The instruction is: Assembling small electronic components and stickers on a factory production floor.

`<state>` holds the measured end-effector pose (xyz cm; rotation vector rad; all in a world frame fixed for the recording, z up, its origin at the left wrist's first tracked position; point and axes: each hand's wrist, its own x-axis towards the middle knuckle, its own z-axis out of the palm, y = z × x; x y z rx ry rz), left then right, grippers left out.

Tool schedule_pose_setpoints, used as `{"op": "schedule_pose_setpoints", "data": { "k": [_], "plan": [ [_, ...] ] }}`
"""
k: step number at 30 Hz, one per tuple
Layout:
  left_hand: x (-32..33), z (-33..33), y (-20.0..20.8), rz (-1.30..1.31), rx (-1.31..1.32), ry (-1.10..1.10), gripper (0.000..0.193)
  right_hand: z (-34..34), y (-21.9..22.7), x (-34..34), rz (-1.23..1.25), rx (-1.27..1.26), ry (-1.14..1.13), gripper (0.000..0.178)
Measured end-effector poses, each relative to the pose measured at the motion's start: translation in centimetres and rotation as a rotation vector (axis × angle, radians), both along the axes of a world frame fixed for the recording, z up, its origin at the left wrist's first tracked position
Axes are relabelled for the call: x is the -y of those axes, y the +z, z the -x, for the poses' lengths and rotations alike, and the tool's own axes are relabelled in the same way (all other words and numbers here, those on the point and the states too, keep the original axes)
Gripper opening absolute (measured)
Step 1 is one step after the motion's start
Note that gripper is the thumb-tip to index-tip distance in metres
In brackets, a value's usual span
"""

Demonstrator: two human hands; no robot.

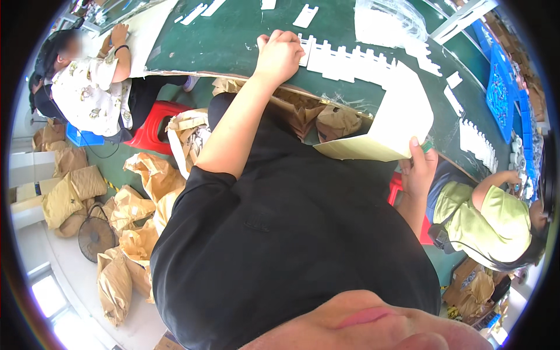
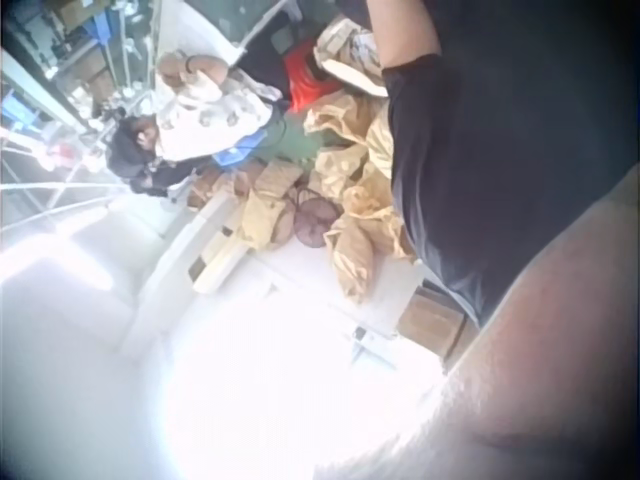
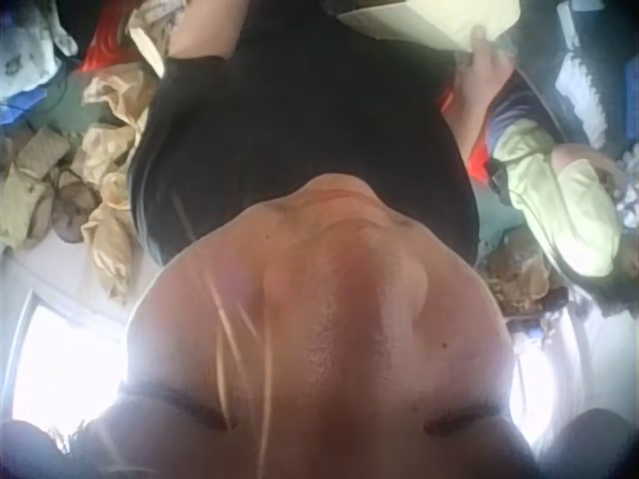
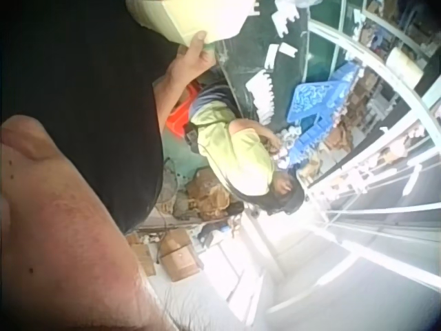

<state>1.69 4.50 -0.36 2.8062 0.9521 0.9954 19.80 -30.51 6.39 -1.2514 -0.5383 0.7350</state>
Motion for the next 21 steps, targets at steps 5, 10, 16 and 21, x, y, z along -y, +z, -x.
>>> {"op": "schedule_pose_setpoints", "data": {
  "k": [5, 10, 16, 21],
  "plan": [
    [2.6, 0.3, 3.2, -0.075, 0.258, -0.159, 0.006, 0.9, -0.7, -0.2, 0.022, 0.205, -0.066, 0.01],
    [10.9, 2.6, 8.3, 0.836, 0.275, -1.065, 0.048, 1.7, 1.9, -0.2, -0.106, 0.766, 0.087, 0.025],
    [14.8, 3.6, 8.1, 0.722, 0.448, -0.905, 0.031, 2.2, 1.8, -2.4, -0.166, 0.932, 0.146, 0.05],
    [7.3, 8.0, 11.2, 0.676, 0.694, -0.374, 0.046, 2.7, 0.6, -3.6, -0.022, 0.609, 0.237, 0.054]
  ]
}}
